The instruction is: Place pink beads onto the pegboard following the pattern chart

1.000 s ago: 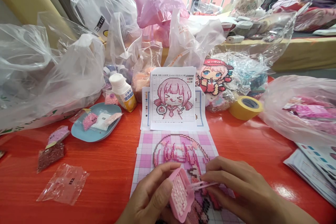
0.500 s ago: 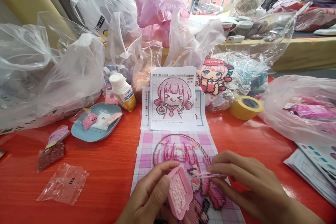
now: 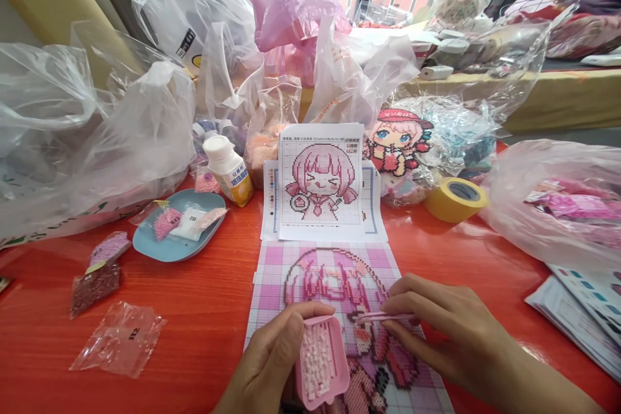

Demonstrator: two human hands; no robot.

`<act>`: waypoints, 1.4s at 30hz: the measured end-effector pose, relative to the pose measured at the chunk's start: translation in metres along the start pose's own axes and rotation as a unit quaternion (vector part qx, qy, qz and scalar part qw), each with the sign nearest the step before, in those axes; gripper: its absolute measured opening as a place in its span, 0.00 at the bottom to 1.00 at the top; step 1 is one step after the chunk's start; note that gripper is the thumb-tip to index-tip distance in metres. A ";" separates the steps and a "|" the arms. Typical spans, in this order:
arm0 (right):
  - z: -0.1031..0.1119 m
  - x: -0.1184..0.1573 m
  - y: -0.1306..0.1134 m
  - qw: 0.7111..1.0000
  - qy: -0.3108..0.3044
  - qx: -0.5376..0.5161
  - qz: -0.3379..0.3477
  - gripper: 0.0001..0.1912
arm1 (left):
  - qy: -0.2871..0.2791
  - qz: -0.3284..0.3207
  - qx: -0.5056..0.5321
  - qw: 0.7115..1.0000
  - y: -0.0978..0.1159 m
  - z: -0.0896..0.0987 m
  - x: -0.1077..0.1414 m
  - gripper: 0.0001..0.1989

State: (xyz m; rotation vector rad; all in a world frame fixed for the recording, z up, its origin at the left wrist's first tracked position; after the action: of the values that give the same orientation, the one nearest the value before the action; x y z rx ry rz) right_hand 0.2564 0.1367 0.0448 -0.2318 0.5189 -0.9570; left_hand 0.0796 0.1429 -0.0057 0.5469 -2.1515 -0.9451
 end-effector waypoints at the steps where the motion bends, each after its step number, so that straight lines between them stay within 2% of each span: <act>1: -0.001 0.000 0.000 1.000 -0.004 0.001 0.004 0.03 | 0.000 -0.007 -0.012 1.000 0.001 0.000 0.000 0.35; 5: -0.002 0.000 -0.003 0.999 -0.009 0.015 0.027 0.02 | 0.000 -0.028 -0.043 0.999 0.002 0.003 -0.001 0.33; 20: -0.004 0.003 -0.001 1.000 0.002 0.004 0.014 0.03 | -0.010 -0.054 -0.070 0.996 0.007 0.002 -0.002 0.31; 32: -0.005 0.004 0.001 1.000 0.003 -0.007 0.001 0.04 | 0.013 -0.008 -0.033 0.999 -0.001 0.005 0.001 0.34; 38: -0.005 0.002 -0.002 1.000 -0.003 0.012 0.019 0.04 | -0.003 -0.045 -0.066 0.997 0.005 0.003 0.000 0.32; 42: -0.005 0.003 -0.003 1.000 0.000 0.024 0.018 0.04 | 0.002 -0.022 -0.055 0.998 0.001 0.005 0.000 0.33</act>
State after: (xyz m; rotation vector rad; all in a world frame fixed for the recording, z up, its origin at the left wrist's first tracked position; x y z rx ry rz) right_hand 0.2529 0.1332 0.0404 -0.1794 0.4984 -0.9325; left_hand 0.0755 0.1457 -0.0071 0.5424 -2.0770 -1.0780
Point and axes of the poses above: each hand's wrist, its own x-axis away from the middle knuckle, its own z-axis out of the back of the hand, y = z × x, the point moved 8 cm from there along -x, towards the middle knuckle, and after that the axes turned 7 degrees about -y, right-handed, at the moved point
